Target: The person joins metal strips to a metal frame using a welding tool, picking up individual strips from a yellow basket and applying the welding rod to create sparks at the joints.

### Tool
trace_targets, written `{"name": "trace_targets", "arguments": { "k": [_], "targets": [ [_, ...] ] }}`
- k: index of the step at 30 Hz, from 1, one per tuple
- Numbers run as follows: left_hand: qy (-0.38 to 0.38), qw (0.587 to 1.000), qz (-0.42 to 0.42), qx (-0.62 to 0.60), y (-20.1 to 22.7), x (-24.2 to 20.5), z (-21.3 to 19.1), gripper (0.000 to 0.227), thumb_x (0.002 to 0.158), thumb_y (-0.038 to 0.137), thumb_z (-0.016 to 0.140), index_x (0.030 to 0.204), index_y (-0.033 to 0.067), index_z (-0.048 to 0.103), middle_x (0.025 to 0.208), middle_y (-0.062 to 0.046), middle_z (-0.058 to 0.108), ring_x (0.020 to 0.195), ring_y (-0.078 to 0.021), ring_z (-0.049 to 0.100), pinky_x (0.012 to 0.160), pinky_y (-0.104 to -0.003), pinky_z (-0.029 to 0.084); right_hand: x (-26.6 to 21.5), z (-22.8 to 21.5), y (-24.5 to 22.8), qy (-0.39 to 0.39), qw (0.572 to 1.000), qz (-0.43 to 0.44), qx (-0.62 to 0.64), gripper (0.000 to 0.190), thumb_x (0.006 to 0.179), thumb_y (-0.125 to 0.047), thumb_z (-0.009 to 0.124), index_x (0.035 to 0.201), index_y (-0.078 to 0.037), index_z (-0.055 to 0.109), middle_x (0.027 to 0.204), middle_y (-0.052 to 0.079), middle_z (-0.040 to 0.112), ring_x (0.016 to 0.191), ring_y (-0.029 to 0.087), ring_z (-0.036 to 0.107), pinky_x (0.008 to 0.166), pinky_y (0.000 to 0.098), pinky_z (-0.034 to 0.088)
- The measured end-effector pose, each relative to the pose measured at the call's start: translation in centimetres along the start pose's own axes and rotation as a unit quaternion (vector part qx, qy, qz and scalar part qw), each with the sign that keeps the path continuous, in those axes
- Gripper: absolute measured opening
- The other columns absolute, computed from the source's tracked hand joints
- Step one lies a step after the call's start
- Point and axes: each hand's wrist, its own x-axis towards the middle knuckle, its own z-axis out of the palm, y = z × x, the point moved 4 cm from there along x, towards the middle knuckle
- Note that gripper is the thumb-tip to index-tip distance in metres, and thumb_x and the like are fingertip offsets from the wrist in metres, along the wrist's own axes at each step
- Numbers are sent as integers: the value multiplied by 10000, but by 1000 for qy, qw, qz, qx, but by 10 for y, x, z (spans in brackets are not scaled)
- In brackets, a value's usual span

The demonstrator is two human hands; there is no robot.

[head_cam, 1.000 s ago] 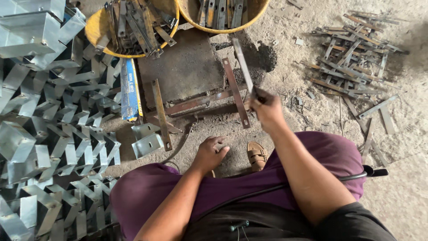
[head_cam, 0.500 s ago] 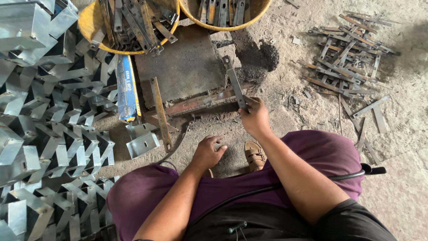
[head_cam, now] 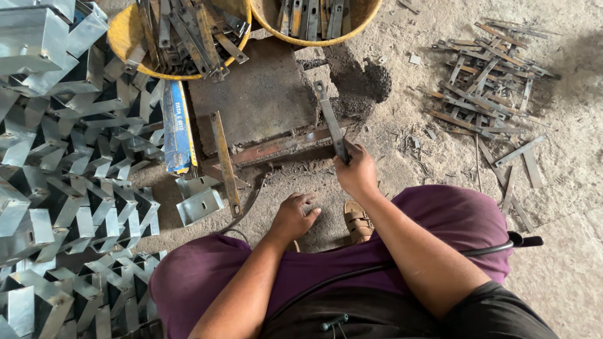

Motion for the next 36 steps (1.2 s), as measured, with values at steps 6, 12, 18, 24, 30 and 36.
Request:
{"name": "trace_targets", "arguments": {
  "k": [6, 12, 18, 24, 30, 36],
  "targets": [
    [-12, 1000, -26, -6, 1, 0, 0, 498, 856, 299, 773, 1303, 104, 675, 1150, -156, 693, 861, -268, 704, 871, -376, 580, -1, -3, -4, -28, 998, 59, 19, 489, 879, -148, 656, 1365, -97, 655, 1019, 136, 678, 738, 245, 687, 625, 395, 562],
    [-10, 1000, -2, 5, 2, 1, 1, 497, 873, 299, 775, 1316, 98, 673, 1136, -166, 693, 987, -265, 691, 910, -373, 569, -1, -3, -3, -12, 1000, 7, 14, 466, 902, -131, 664, 1363, -66, 668, 1025, 132, 690, 731, 181, 685, 608, 340, 554],
    [-48, 998, -51, 0, 4, 0, 0, 506, 897, 312, 749, 1352, 120, 641, 1186, -143, 673, 969, -246, 694, 926, -368, 565, -1, -2, -7, -72, 994, 87, -6, 506, 928, -122, 613, 1430, -63, 587, 1129, 127, 663, 689, 194, 677, 540, 316, 570],
    [-29, 999, -29, -2, 4, 0, 0, 488, 873, 299, 763, 1312, 106, 672, 1183, -137, 693, 858, -235, 696, 852, -358, 589, 1, -1, -4, -39, 999, 31, -6, 524, 892, -132, 655, 1401, -18, 602, 1154, 162, 658, 837, 250, 707, 693, 363, 587],
    [-24, 999, -31, -13, 1, 0, 1, 477, 869, 288, 770, 1298, 106, 670, 1183, -145, 677, 851, -237, 703, 848, -363, 586, 0, 3, 5, -20, 1000, 1, 7, 526, 868, -144, 660, 1366, 20, 615, 1137, 202, 659, 940, 336, 704, 812, 422, 568],
    [-9, 1000, -17, -18, -4, 0, 5, 452, 851, 275, 771, 1257, 92, 696, 1153, -140, 693, 830, -264, 721, 819, -352, 594, 3, 7, 10, -17, 1000, -23, -4, 526, 858, -138, 670, 1358, 20, 626, 1150, 213, 672, 956, 345, 703, 847, 430, 564]
  ]
}}
